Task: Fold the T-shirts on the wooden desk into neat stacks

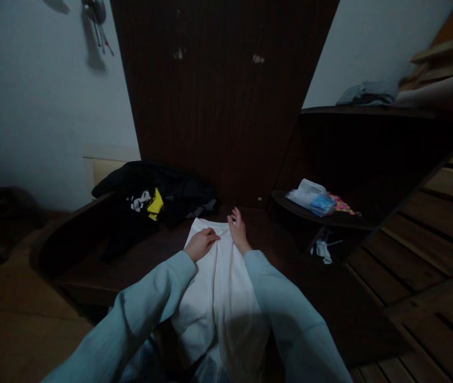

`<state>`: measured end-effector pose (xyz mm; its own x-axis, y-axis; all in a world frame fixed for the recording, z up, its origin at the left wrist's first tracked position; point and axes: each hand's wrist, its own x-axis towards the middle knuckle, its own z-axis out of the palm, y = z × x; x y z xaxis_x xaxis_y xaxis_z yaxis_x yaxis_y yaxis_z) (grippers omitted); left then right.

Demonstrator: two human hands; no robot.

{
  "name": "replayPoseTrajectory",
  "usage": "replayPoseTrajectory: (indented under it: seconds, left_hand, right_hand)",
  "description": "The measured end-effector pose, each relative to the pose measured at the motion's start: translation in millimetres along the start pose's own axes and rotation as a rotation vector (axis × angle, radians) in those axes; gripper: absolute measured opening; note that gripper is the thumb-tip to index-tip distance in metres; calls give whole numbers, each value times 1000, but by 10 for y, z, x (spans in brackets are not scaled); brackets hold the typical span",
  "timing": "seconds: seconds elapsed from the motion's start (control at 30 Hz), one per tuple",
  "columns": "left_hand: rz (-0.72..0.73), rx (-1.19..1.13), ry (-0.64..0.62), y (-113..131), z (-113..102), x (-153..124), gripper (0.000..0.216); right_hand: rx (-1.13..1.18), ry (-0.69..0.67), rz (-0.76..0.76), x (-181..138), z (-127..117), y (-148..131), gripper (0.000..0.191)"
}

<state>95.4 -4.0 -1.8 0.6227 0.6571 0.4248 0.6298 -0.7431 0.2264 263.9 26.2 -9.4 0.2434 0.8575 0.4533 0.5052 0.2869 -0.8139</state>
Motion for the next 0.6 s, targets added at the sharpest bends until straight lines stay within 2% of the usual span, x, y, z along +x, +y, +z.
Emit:
replayPoseTrajectory:
  seconds: [0.1, 0.2, 0.27, 0.4, 0.5, 0.6]
  left_hand:
    - [7, -4, 7, 5, -5, -5, 26]
    - [4, -7, 11, 8, -11, -9, 26]
    - [-4, -13, 12, 8, -13, -11, 25]
    - [-1, -26, 8, 6, -15, -13, 26]
    - [-4, -23, 4, 9, -24, -10, 27]
    - [-22, -12, -6, 19, -46, -3, 29]
  right_hand:
    - [2, -102, 77, -3, -8, -15, 58]
    - [-113, -54, 25, 0, -10, -16, 59]
    - [-97, -32, 15, -4, -14, -13, 58]
    - [-52, -117, 76, -29, -14, -22, 54]
    - [-147, -12, -16, -31, -19, -49, 54]
    - [-114, 86, -71, -24, -78, -94, 49]
